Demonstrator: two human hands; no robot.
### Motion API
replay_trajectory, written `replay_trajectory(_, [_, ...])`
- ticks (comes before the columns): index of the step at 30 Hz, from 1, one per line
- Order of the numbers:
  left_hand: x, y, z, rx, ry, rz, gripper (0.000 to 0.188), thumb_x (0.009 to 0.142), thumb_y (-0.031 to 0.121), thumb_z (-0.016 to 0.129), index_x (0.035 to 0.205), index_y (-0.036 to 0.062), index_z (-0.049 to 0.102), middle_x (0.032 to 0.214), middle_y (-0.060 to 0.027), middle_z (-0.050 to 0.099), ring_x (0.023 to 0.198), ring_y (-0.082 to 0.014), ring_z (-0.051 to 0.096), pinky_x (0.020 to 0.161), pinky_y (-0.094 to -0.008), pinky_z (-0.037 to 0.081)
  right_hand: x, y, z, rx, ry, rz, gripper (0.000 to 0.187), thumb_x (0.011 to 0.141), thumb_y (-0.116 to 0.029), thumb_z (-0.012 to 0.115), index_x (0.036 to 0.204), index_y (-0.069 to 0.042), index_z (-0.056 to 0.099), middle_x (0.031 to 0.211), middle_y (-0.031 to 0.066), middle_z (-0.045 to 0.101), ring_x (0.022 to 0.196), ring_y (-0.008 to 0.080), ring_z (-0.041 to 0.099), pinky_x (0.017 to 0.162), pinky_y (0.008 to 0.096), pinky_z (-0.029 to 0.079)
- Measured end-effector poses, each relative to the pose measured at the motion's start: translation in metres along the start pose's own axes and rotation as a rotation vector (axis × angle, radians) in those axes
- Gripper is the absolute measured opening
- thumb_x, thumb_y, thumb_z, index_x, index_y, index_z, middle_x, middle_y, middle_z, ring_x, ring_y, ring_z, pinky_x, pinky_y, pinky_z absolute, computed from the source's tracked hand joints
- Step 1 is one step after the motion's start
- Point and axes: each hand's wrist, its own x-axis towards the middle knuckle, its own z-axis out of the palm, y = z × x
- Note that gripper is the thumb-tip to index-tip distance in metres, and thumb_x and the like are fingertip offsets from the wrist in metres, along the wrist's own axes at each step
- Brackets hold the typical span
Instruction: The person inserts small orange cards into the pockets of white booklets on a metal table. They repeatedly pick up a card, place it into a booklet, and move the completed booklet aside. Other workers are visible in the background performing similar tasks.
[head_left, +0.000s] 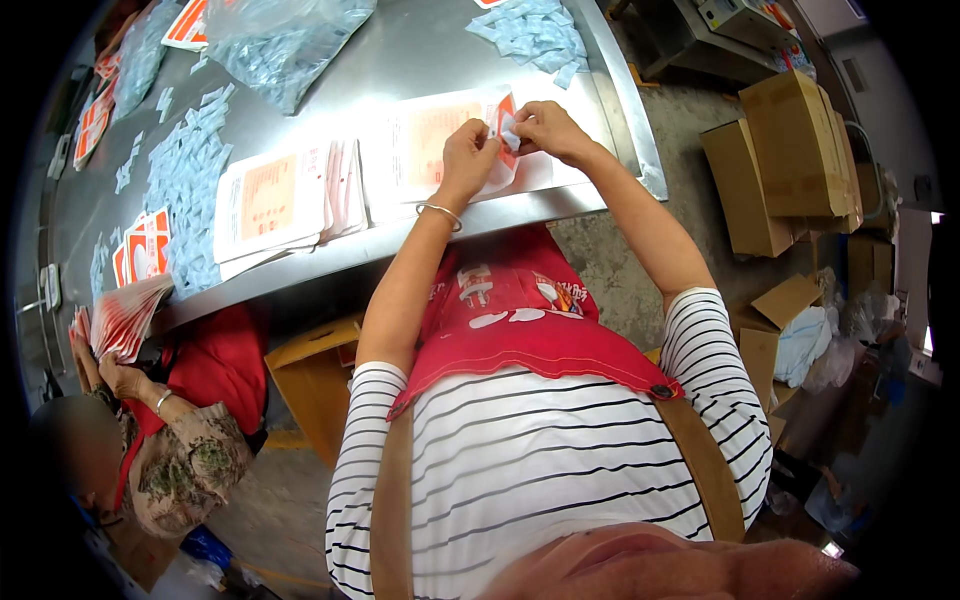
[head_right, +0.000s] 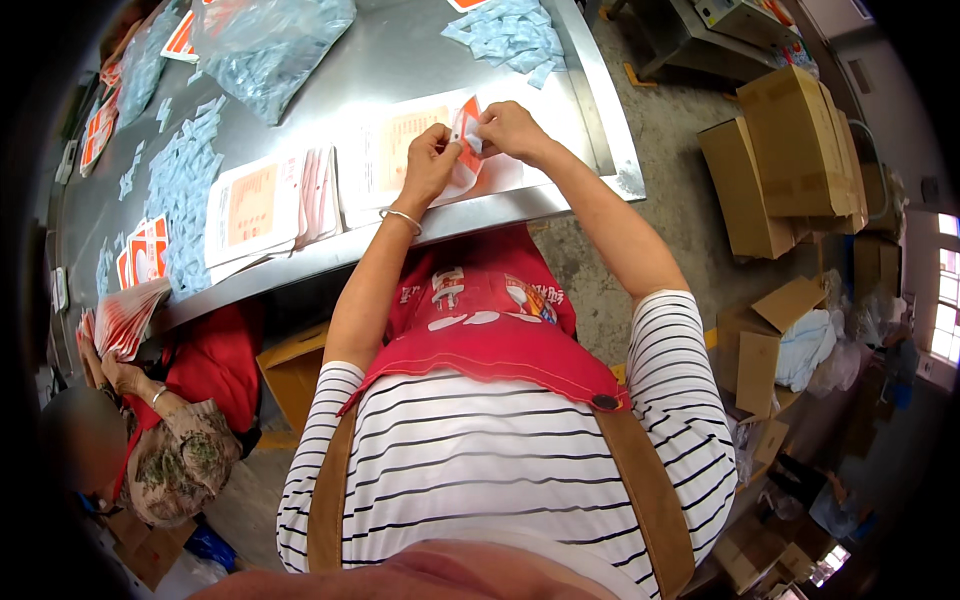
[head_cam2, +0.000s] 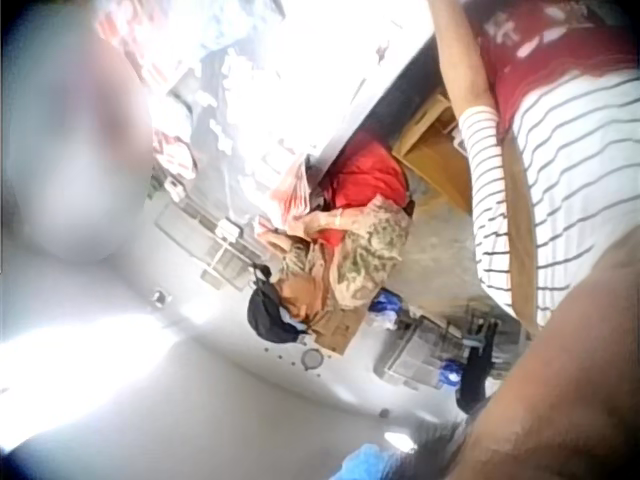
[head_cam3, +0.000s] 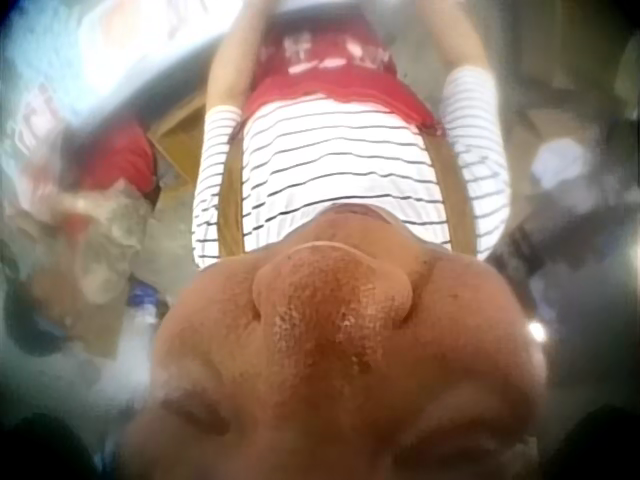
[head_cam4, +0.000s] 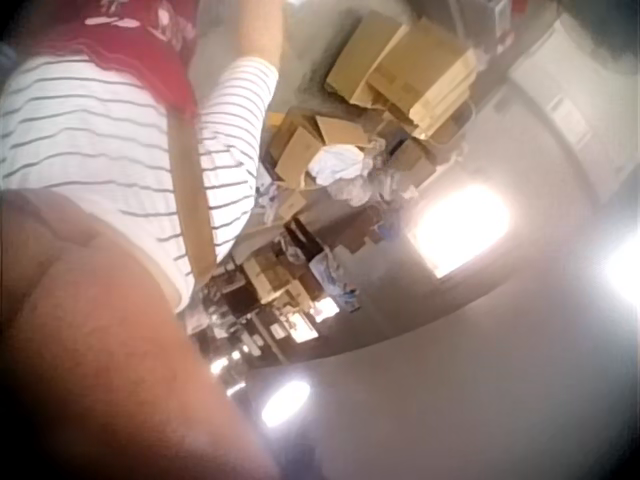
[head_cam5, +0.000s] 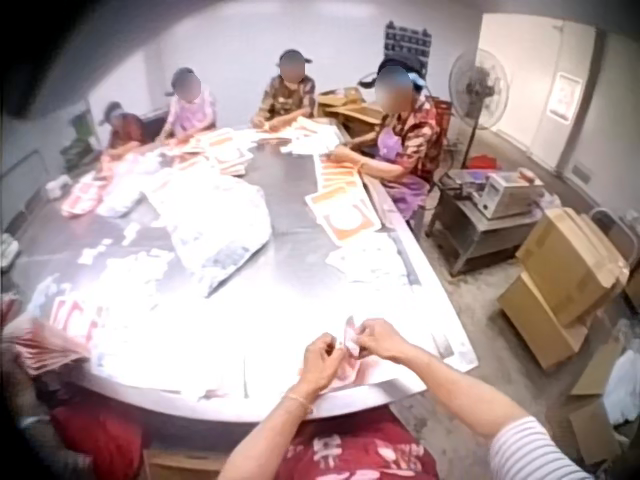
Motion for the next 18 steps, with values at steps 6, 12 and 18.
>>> replay_trajectory(6, [-0.008, 0.053, 0.015, 0.271, 0.047, 0.429, 0.012, 0.068, 0.005, 0.054, 0.066, 0.0004, 0.043, 0.065, -0.0127, 0.044, 0.061, -0.0279, 0.047, 0.054, -0.0347, 0.039, 0.013, 0.016, 0.003, 0.342, -0.209, 0.155, 0.029, 0.078, 0.002, 0.051, 0.106, 0.000, 0.051, 0.100, 0.0114, 0.055, 0.088, 0.0187, 0.057, 0.072, 0.0276, 0.050])
replay_trajectory(12, [-0.015, 0.096, 0.015, 0.392, 0.116, 0.599, 0.009, 0.067, 0.002, 0.054, 0.068, 0.0011, 0.045, 0.067, -0.0109, 0.044, 0.063, -0.0269, 0.048, 0.055, -0.0345, 0.040, 0.018, 0.028, -0.005, -0.379, -0.082, -0.141, 0.034, 0.079, -0.019, 0.054, 0.111, -0.012, 0.049, 0.110, 0.0043, 0.051, 0.098, 0.0159, 0.048, 0.084, 0.0278, 0.038])
replay_trajectory(18, [-0.004, 0.129, -0.038, 0.332, 0.324, 0.653, 0.010, 0.066, 0.003, 0.054, 0.070, 0.0004, 0.046, 0.085, -0.0138, 0.054, 0.078, -0.0314, 0.050, 0.063, -0.0364, 0.043, -0.065, -0.076, 0.047, -0.428, -0.106, -0.617, 0.023, 0.082, 0.000, 0.035, 0.102, 0.008, 0.045, 0.104, 0.0153, 0.049, 0.093, 0.0237, 0.049, 0.086, 0.0295, 0.037])
